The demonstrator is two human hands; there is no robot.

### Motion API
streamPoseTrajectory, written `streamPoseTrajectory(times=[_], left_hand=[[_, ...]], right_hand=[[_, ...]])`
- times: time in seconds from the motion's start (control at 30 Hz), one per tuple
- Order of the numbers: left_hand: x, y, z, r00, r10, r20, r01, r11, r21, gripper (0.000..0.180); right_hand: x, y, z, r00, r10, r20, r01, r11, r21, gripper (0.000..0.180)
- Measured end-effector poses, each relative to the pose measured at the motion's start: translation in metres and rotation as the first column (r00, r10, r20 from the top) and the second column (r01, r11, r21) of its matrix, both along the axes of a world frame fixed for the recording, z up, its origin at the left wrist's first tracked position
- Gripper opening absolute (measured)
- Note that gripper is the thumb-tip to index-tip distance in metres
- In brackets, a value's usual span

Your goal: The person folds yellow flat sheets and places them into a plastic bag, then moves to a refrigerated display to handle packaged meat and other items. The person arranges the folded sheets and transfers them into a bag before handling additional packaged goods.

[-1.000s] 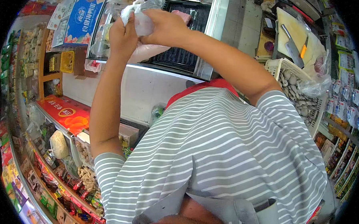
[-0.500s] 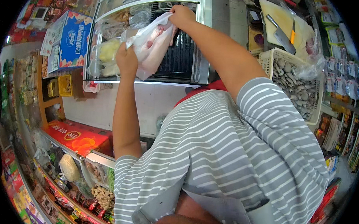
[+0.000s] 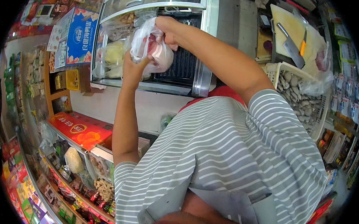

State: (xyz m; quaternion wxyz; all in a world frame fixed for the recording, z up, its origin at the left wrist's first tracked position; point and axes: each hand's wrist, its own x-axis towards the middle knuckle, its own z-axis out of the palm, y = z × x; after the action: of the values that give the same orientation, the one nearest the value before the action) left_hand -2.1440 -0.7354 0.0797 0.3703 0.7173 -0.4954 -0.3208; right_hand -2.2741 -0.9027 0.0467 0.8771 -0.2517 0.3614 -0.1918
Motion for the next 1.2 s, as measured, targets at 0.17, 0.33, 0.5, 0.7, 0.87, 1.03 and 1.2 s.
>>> streamPoseTrajectory(times=[0.17, 0.33, 0.5, 0.7, 0.87, 1.03, 1.2], left_hand=[[0.004, -0.019, 0.0, 0.975, 0.129, 0.179, -0.115, 0.99, -0.085, 0.038], [0.026, 0.011, -0.017, 0.943, 0.322, 0.081, -0.327, 0.943, 0.064, 0.026], [0.019, 0.014, 0.0, 0.613, 0.41, -0.675, -0.391, 0.9, 0.192, 0.029], [0.022, 0.028, -0.002, 0.468, 0.361, -0.807, -0.336, 0.917, 0.216, 0.026], [0.014, 0.014, 0.019, 0.552, 0.135, -0.823, -0.239, 0.971, -0.001, 0.022], [0.002, -0.012, 0.011, 0.457, 0.135, -0.879, -0.217, 0.976, 0.037, 0.026], [-0.001, -0.02, 0.027, 0.644, 0.221, -0.732, -0.224, 0.97, 0.096, 0.034]], right_hand=[[0.0, -0.02, -0.013, 0.959, 0.278, 0.044, -0.276, 0.96, -0.053, 0.02], [-0.041, -0.029, -0.001, 0.88, 0.293, -0.374, -0.456, 0.741, -0.493, 0.025], [-0.023, -0.057, -0.023, 0.857, -0.149, -0.494, -0.383, 0.457, -0.803, 0.047], [-0.017, -0.052, -0.018, 0.766, -0.302, -0.567, -0.421, 0.431, -0.798, 0.052], [-0.002, -0.013, 0.002, 0.984, 0.098, -0.147, -0.174, 0.666, -0.726, 0.024], [-0.021, -0.016, -0.033, 0.979, 0.003, -0.204, -0.167, 0.586, -0.793, 0.026], [-0.054, 0.03, -0.014, 0.84, -0.533, -0.102, 0.117, 0.362, -0.925, 0.029]])
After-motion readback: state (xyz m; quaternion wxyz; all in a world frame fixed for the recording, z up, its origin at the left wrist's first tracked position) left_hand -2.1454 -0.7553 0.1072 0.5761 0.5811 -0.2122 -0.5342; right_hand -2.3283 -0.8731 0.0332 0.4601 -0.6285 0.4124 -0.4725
